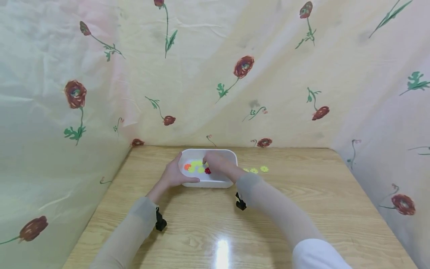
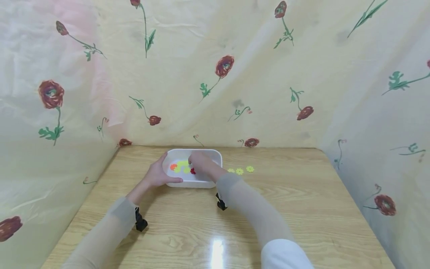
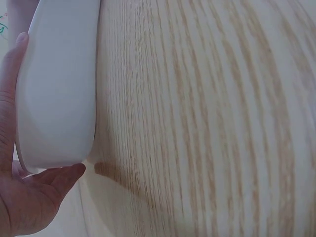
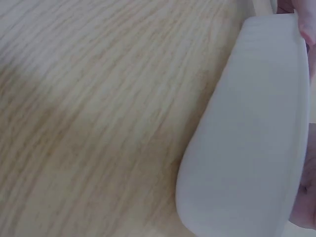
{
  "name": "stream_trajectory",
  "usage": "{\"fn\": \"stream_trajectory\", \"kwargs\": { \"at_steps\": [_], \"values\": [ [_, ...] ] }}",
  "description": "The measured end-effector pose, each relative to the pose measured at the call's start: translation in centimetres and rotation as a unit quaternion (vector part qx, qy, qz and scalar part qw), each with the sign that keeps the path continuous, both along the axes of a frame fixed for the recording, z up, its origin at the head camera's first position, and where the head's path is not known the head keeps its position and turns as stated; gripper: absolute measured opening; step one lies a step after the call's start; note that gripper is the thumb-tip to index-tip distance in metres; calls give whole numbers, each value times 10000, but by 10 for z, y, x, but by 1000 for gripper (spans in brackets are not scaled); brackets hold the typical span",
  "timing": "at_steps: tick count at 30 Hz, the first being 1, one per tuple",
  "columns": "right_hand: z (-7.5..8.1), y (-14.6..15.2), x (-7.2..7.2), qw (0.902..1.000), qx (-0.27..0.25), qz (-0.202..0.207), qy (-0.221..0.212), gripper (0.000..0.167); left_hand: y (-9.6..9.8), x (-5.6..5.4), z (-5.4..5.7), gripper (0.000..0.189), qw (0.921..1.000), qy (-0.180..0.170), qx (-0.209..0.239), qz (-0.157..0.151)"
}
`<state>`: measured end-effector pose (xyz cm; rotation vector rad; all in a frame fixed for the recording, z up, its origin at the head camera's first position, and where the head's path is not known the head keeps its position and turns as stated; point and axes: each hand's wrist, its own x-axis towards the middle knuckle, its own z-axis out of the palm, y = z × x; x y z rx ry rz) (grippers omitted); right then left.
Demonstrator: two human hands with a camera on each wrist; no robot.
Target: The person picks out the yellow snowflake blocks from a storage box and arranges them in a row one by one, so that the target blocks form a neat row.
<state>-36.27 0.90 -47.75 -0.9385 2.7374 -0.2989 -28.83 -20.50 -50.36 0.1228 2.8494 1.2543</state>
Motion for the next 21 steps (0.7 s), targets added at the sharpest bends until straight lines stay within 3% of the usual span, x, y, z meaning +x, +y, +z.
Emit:
{"fn": "stream_trajectory", "kwargs": {
  "at_steps": [7,16,21],
  "values": [
    [-9,2,1,9999,39,-81,68,37,2,-1,-1,139,10000,-6,22,0],
    [-6,5,3,9997,70,-184,146,31,2,-2,-1,141,10000,23,-23,-33],
    [-2,6,4,9998,-56,10,200,29,1,-1,0,139,10000,72,-44,-10]
  ]
}}
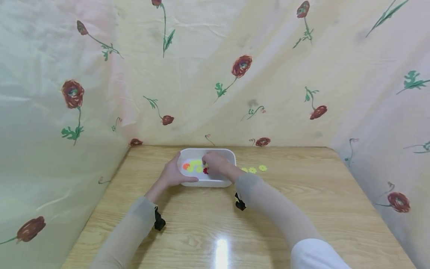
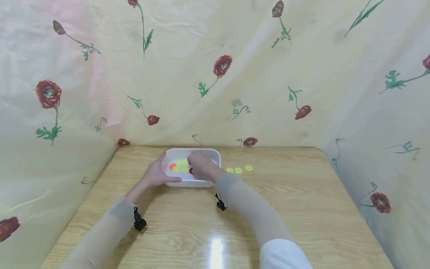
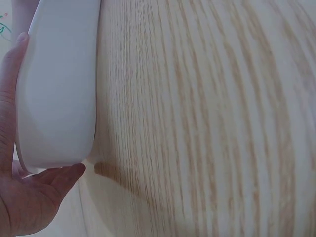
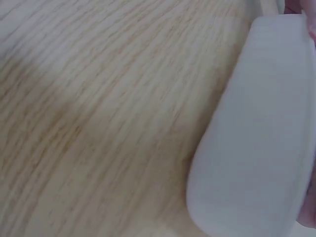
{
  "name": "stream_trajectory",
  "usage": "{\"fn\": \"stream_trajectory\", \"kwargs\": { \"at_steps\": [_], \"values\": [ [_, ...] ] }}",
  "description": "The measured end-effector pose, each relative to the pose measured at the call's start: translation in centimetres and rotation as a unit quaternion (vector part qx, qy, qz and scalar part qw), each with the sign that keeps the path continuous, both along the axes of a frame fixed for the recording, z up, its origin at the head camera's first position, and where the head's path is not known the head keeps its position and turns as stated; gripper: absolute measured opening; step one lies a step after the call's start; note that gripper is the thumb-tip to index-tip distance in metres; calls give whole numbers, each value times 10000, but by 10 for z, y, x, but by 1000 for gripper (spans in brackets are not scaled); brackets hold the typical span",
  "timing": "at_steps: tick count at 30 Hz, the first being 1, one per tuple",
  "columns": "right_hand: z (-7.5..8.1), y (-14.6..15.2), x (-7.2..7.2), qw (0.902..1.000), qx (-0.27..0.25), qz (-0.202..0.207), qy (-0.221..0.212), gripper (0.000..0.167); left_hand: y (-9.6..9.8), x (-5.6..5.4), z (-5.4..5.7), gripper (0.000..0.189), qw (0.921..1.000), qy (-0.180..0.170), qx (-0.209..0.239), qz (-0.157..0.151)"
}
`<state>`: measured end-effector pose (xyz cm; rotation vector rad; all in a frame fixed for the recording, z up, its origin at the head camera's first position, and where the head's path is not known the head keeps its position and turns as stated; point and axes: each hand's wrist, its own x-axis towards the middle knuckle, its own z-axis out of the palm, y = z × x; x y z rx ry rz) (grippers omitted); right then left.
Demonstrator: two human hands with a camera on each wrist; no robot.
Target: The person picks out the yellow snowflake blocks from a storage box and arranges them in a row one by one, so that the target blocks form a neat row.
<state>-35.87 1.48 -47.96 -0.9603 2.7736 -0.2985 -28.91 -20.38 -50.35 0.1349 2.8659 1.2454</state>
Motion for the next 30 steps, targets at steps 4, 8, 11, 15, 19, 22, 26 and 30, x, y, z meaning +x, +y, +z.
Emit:
{"fn": "stream_trajectory", "kwargs": {
  "at_steps": [4,8,11,15,19,22,26,30],
  "values": [
    [9,2,0,9997,-198,110,55,29,0,1,3,138,10000,-72,10,-5],
    [18,9,-1,9994,-238,112,207,30,1,2,3,138,10000,-98,8,-1],
    [23,16,-3,9992,-257,96,301,32,1,2,1,140,9999,-117,16,-5],
    [28,27,-8,9986,-379,5,371,33,0,1,0,141,9999,-154,38,2],
    [33,39,-12,9979,-499,-140,391,36,-1,1,1,141,9998,-157,77,30],
    [36,51,-14,9973,-541,-279,415,36,-1,1,1,141,9998,-179,91,20],
    [39,70,-15,9955,-646,-487,491,35,-1,1,1,141,9998,-180,80,-38],
    [43,89,-17,9938,-689,-558,669,33,0,2,1,141,9999,-148,52,-34]
  ]
}}
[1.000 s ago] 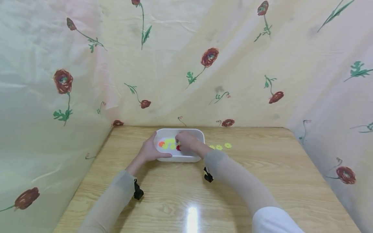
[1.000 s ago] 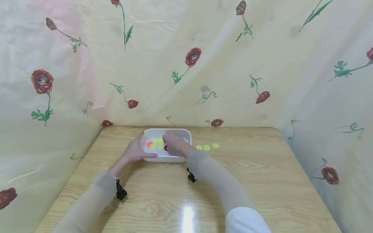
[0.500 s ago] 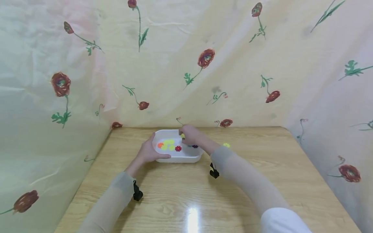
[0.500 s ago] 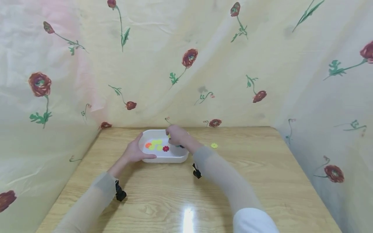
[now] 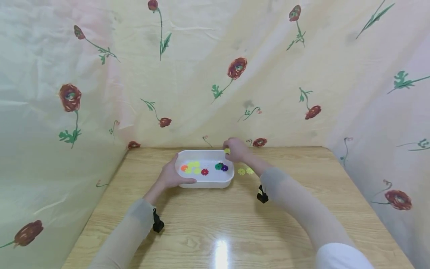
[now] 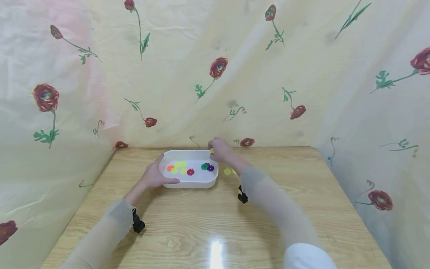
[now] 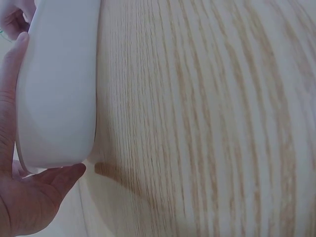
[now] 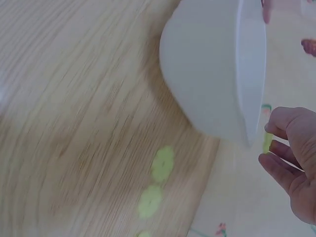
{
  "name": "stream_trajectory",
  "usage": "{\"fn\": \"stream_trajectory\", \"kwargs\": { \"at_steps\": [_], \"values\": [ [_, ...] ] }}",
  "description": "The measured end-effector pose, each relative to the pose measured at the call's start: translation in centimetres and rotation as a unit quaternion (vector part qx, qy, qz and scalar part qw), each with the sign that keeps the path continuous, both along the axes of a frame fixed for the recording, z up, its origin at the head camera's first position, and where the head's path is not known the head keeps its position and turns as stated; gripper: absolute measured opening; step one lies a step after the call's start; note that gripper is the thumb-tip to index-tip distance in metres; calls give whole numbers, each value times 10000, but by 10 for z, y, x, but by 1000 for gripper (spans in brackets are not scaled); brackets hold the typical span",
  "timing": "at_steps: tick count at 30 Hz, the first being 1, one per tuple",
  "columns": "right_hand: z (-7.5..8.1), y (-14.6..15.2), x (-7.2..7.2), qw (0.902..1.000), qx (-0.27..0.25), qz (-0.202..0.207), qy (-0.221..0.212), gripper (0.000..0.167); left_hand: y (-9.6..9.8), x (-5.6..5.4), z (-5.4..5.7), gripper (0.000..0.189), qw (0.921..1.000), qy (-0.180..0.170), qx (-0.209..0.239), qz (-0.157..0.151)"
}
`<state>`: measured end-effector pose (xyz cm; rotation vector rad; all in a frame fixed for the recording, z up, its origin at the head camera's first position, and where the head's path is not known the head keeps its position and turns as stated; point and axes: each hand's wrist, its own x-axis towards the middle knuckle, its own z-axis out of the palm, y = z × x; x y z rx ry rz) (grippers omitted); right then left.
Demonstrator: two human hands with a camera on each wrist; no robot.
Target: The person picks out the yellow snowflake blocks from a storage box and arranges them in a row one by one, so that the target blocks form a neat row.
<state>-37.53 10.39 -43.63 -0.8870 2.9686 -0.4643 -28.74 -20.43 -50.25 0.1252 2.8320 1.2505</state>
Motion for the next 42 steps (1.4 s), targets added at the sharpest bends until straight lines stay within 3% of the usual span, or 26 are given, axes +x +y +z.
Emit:
{"fn": "stream_trajectory", "kwargs": {
  "at_steps": [6,18,29,42],
  "values": [
    [3,33,-1,9996,-168,-20,230,28,1,1,1,139,10000,-32,-21,17],
    [-7,81,-4,9993,-147,-79,348,27,0,0,0,143,10000,17,-64,13],
    [-24,113,3,9997,-159,7,173,25,1,1,1,141,9999,-76,-7,79],
    [-42,144,13,9991,-31,-405,-158,21,-1,-2,-2,143,10000,-4,97,5]
  ]
}}
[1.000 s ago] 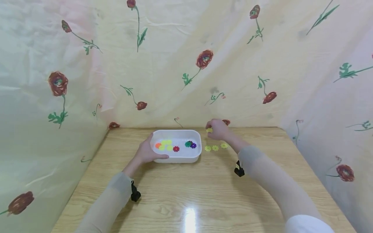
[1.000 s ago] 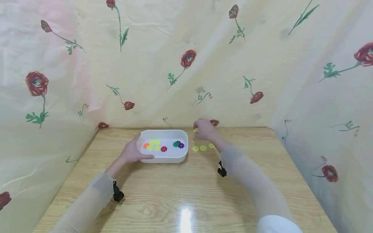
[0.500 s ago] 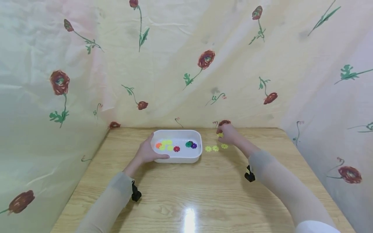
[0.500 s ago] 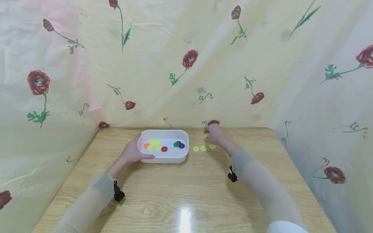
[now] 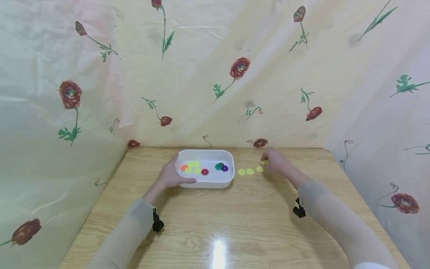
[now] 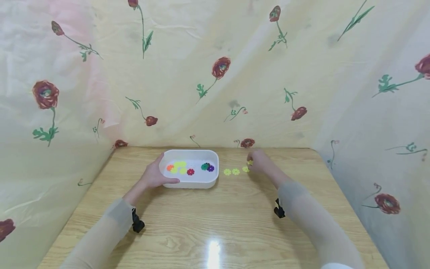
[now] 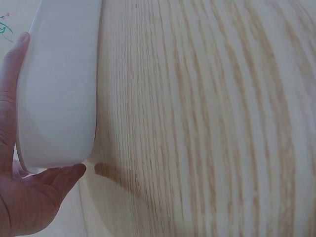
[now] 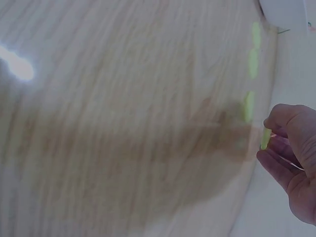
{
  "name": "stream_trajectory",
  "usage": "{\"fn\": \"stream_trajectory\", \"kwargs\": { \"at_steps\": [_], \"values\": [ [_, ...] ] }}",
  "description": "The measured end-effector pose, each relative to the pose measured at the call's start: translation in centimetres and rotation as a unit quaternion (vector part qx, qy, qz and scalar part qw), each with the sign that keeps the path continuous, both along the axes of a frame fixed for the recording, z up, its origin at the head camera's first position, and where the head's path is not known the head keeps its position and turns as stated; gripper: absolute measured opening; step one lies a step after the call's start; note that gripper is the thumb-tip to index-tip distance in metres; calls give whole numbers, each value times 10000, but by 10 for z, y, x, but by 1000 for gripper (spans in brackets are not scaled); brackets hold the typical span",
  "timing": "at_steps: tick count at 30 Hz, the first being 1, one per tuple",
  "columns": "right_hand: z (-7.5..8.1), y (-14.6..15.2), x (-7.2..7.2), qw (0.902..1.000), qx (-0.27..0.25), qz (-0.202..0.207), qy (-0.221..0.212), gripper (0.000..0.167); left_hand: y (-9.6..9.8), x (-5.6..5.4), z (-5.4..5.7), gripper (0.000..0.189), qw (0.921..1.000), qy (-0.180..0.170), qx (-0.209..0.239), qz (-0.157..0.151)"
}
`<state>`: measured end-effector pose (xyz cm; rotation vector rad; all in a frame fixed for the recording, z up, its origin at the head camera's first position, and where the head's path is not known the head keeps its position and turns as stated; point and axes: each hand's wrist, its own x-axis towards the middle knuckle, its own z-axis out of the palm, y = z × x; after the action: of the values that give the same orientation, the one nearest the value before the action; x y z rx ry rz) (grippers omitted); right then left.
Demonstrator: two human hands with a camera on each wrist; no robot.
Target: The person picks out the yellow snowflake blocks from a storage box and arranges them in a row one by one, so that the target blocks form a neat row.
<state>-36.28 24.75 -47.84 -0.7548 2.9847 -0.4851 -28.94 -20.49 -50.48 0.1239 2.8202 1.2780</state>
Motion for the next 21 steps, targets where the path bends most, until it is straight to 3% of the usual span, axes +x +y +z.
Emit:
{"fn": "stream_trajectory", "kwargs": {
  "at_steps": [9,21],
  "values": [
    [-17,16,9,9990,-3,-289,-340,30,1,4,1,138,9999,-97,-26,100],
    [-23,22,14,9995,259,-164,-45,25,0,1,-1,139,10000,3,-36,24]
  ]
}}
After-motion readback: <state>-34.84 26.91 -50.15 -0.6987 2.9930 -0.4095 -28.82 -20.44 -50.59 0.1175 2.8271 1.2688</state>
